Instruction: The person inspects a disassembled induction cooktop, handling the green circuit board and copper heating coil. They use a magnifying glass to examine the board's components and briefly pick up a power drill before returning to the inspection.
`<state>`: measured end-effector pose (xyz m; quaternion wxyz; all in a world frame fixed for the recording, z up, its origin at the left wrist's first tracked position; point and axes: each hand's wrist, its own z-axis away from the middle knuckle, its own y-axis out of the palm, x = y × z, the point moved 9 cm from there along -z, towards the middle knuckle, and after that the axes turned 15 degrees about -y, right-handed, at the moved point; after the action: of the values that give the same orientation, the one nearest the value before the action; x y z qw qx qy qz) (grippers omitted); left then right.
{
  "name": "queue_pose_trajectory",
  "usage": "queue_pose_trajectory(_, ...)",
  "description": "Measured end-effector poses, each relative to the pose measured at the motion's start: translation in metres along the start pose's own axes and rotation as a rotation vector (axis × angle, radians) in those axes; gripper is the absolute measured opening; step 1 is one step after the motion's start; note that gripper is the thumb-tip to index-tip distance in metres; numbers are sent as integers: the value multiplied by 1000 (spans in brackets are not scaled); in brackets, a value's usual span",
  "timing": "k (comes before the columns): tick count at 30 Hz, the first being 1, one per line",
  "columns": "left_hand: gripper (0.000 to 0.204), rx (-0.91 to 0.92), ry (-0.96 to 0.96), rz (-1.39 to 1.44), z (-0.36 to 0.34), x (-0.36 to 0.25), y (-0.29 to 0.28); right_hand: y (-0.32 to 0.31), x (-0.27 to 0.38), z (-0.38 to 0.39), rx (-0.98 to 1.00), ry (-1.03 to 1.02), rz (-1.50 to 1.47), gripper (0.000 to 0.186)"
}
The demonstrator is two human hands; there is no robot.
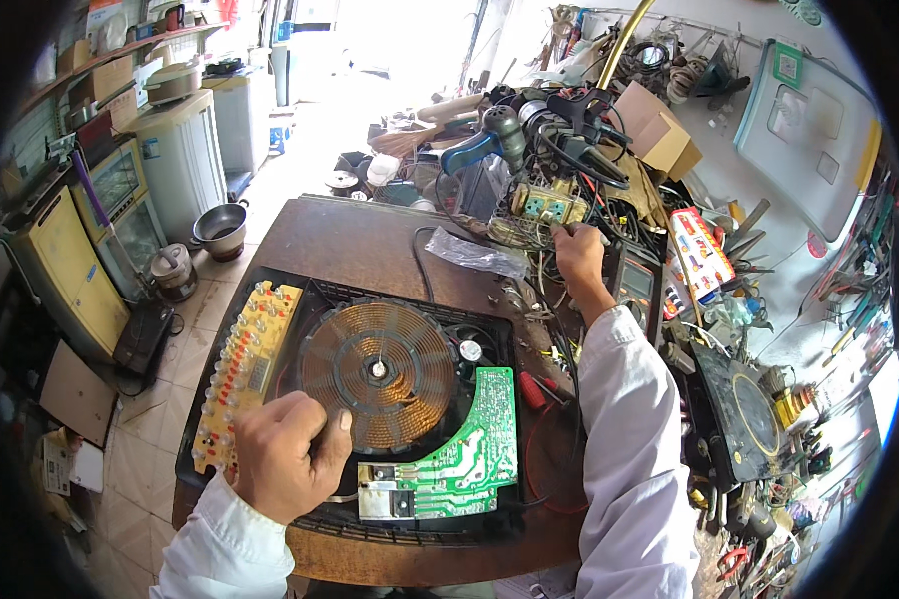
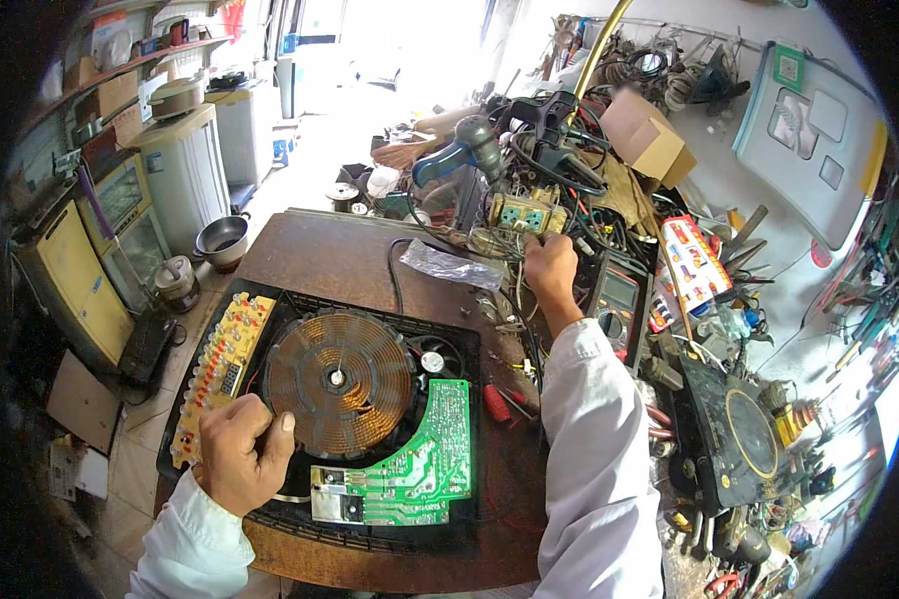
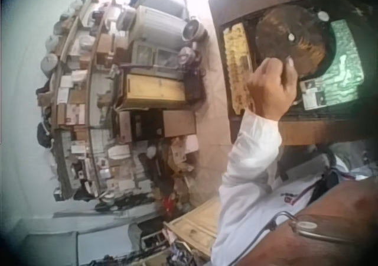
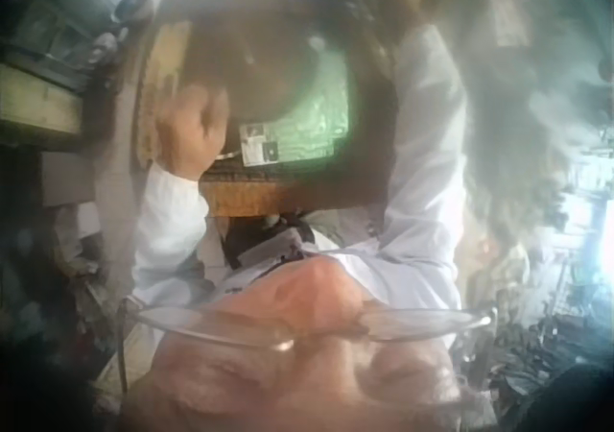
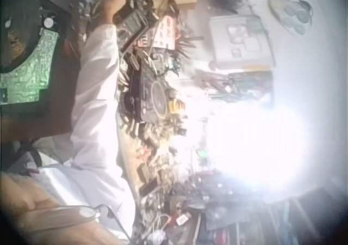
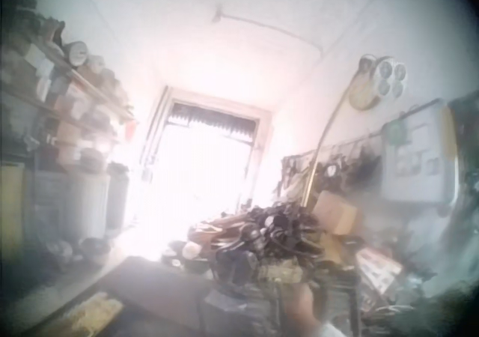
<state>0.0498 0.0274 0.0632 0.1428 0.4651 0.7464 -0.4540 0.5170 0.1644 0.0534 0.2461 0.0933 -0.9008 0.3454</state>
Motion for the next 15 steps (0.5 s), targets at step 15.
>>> queue_pose_trajectory(15,33,12,12,-2,-2,-3,-3,13,34,9,-46,-137,370,35)
